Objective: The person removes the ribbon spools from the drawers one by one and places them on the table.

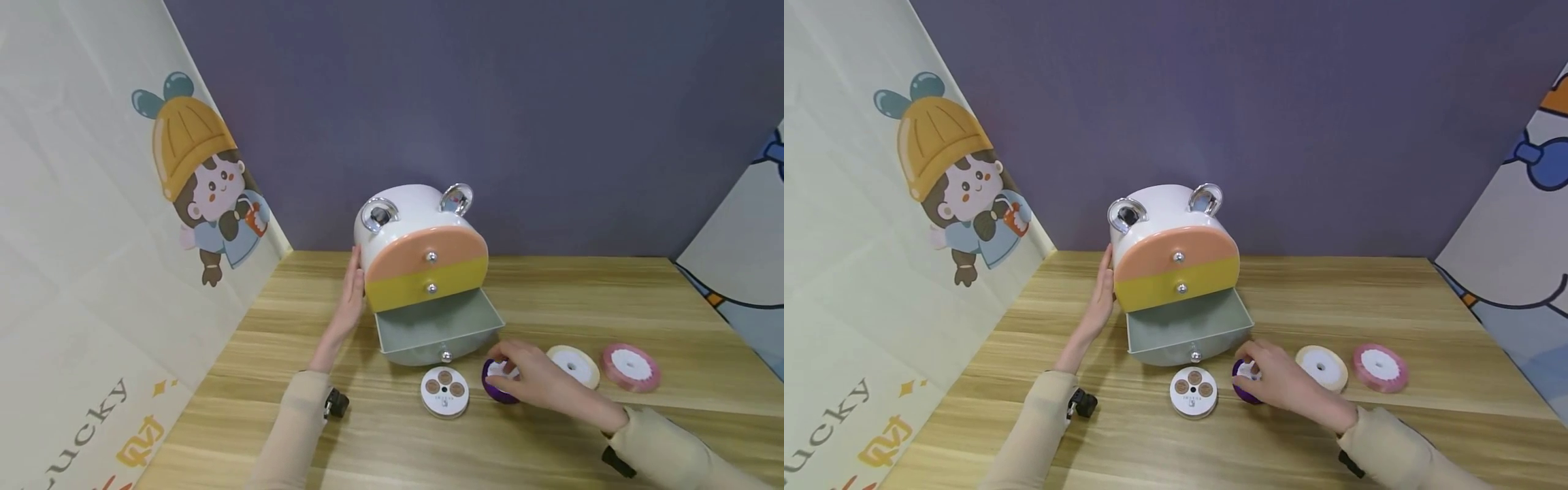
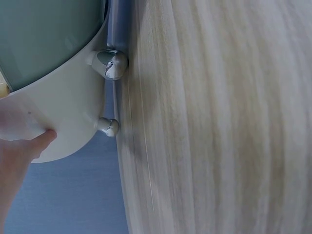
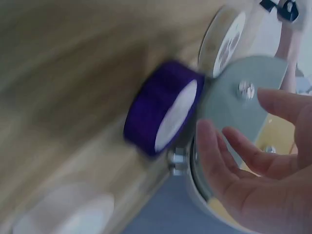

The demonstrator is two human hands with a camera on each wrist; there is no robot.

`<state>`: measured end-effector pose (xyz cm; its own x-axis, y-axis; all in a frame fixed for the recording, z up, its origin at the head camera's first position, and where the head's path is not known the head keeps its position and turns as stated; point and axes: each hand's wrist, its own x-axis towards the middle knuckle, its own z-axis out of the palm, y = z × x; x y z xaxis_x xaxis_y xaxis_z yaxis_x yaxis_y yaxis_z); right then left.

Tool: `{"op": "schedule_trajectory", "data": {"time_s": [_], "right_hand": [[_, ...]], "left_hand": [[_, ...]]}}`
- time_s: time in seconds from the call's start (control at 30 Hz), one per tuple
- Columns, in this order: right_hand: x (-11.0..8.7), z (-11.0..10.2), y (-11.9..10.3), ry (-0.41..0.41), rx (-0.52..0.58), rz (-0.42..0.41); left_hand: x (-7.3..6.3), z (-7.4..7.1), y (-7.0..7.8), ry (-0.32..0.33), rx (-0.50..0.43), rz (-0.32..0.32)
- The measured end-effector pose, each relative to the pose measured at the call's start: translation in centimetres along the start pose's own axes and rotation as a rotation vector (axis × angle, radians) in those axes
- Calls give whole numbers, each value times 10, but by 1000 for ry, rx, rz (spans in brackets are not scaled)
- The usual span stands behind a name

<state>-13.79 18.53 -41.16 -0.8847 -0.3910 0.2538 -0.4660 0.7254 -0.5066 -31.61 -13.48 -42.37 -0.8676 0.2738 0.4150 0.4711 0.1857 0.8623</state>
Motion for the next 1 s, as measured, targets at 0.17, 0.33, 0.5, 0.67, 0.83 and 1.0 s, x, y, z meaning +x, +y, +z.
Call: {"op": "schedule_trajectory", "data": {"time_s": [0.17,0.33,0.5,0.67,0.83,1.0], "right_hand": [[12,17,-10,-160,270,136],[24,34,-15,-279,659,435],[33,43,-13,-266,821,564],[41,44,-11,-250,860,568],[47,45,-12,-234,884,602],[52,47,-11,-203,922,616]], "left_hand": [[-4,-4,24,-27,-17,-12],[-6,-6,33,-36,-9,-32],[-2,-3,12,-25,-14,-13],[-1,0,-3,1,-22,17],[-1,1,-5,10,-26,23],[-1,2,-4,11,-35,24]]}}
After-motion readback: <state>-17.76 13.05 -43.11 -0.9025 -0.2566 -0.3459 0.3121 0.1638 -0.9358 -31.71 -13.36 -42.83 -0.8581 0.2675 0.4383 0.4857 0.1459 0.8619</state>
